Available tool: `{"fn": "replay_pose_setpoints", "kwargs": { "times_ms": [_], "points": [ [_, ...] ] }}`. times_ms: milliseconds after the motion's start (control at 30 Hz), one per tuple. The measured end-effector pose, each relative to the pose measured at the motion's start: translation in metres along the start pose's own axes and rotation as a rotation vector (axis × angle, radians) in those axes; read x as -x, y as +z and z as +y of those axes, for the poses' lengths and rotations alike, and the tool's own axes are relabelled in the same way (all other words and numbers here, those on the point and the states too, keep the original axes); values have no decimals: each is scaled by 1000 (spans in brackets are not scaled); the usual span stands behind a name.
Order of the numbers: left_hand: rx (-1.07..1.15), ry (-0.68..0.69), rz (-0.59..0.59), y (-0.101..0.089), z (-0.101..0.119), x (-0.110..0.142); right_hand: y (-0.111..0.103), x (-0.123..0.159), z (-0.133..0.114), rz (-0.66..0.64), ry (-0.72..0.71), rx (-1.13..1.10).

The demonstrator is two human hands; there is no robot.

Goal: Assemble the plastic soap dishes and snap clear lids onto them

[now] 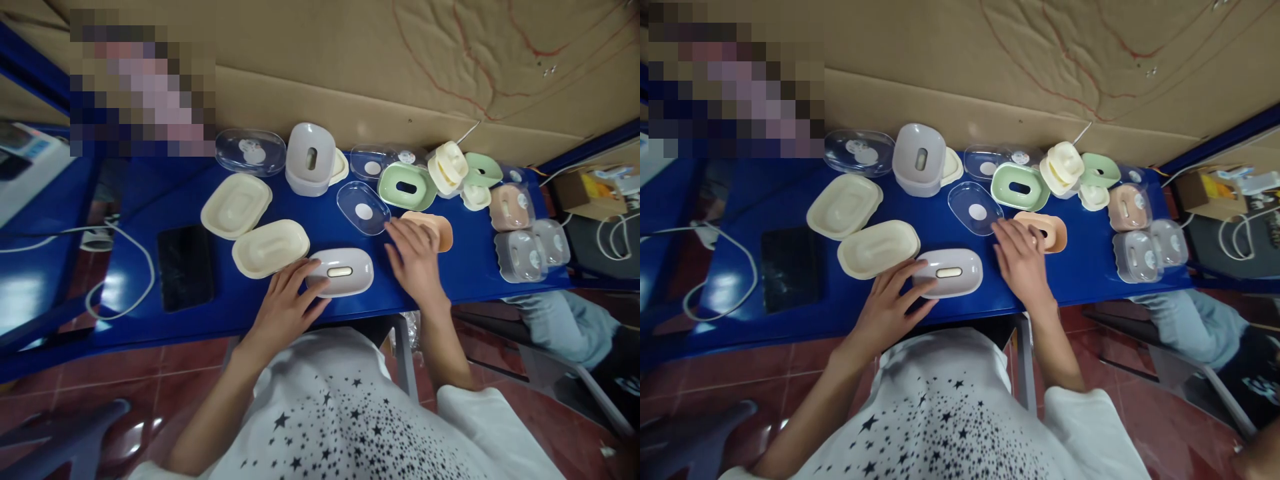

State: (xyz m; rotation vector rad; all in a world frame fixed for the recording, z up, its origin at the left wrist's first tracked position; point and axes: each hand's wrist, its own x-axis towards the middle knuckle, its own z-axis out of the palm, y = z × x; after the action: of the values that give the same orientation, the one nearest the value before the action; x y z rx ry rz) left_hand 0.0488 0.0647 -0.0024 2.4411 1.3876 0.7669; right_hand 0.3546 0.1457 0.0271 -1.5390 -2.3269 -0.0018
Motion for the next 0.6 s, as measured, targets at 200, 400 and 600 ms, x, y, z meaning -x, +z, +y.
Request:
{"fn": "replay_pose_setpoints", "kwargs": {
  "times_ms": [200,400,600],
  "points": [
    [71,-70,77,-3,-2,15,14,-26,-15,18,-17,-476],
    [149,-84,125,5,-4,10,13,0,-29,168,460,-1239],
    [128,-19,49,8,-1,-1,28,16,-48,170,494,-920]
  ]
}}
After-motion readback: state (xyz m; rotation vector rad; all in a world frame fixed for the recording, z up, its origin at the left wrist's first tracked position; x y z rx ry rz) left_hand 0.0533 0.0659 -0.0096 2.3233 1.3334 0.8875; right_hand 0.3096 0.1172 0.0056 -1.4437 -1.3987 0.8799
